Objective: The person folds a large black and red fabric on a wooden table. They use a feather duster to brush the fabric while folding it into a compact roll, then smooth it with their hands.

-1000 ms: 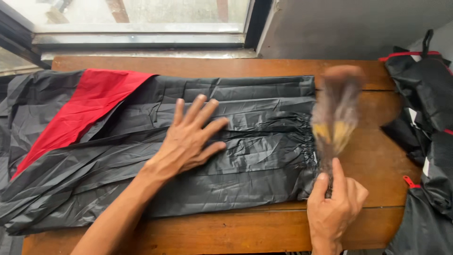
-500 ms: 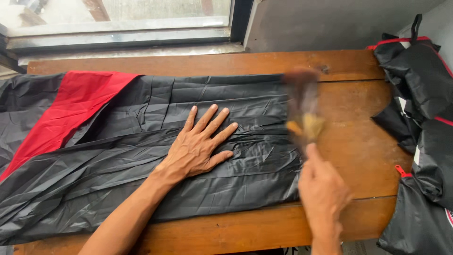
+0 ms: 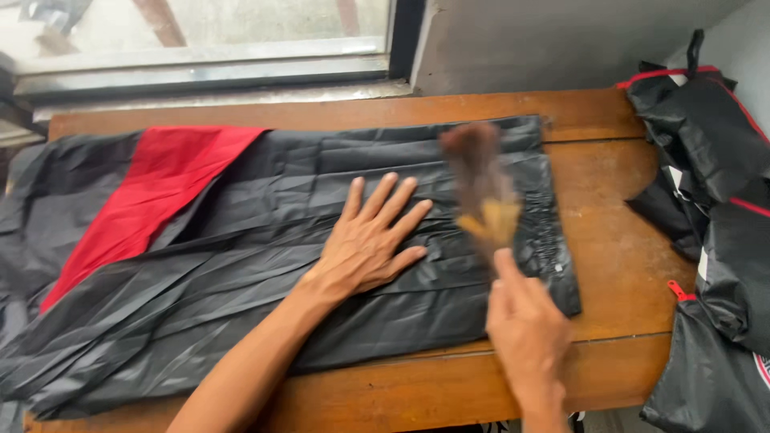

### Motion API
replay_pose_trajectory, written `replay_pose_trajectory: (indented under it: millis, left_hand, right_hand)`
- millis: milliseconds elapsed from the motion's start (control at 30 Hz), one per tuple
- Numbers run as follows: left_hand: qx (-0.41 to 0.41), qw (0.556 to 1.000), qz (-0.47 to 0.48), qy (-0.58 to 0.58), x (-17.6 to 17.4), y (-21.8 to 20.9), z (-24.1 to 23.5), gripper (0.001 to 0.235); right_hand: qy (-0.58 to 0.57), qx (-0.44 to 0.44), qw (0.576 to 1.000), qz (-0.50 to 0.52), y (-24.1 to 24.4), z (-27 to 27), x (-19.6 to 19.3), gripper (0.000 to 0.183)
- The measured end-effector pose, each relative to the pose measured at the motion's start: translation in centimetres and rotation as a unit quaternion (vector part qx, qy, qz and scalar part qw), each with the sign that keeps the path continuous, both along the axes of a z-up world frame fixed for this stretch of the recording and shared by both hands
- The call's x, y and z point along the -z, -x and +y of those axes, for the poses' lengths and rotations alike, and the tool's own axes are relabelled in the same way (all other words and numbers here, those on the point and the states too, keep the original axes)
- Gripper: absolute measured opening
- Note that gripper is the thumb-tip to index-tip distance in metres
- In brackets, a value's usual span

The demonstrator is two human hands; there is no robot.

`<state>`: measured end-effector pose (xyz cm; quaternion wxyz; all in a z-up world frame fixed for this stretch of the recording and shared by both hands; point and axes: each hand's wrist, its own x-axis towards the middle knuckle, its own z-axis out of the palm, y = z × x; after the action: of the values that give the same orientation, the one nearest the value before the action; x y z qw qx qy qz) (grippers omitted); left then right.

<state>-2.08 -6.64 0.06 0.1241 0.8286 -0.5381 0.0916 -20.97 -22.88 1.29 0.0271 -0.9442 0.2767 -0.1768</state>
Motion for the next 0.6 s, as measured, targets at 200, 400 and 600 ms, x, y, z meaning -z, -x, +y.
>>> replay_pose_trajectory:
  millis: [200,400,600]
  left_hand:
    - [-0.048,0.997,0.007,0.058,-1.7,-0.3,0.5,0.056]
    - [-0.129,0.991,-0.014,-0.013,-2.8,-4.3,7.9,0.059]
    - [-0.123,0.992,0.03,-0.002,0.4,-4.9,8.9,0.062]
  right_hand:
    - [-0.044,0.058,0.997,0.023,0.0,-2.7,-0.3,0.043]
    - [0.01,0.013,0.998,-0.064,-1.5,0.2,-1.5,0.038]
    - [0.129,-0.27,0.95,-0.092,-7.2,11.3,-2.6,0.036]
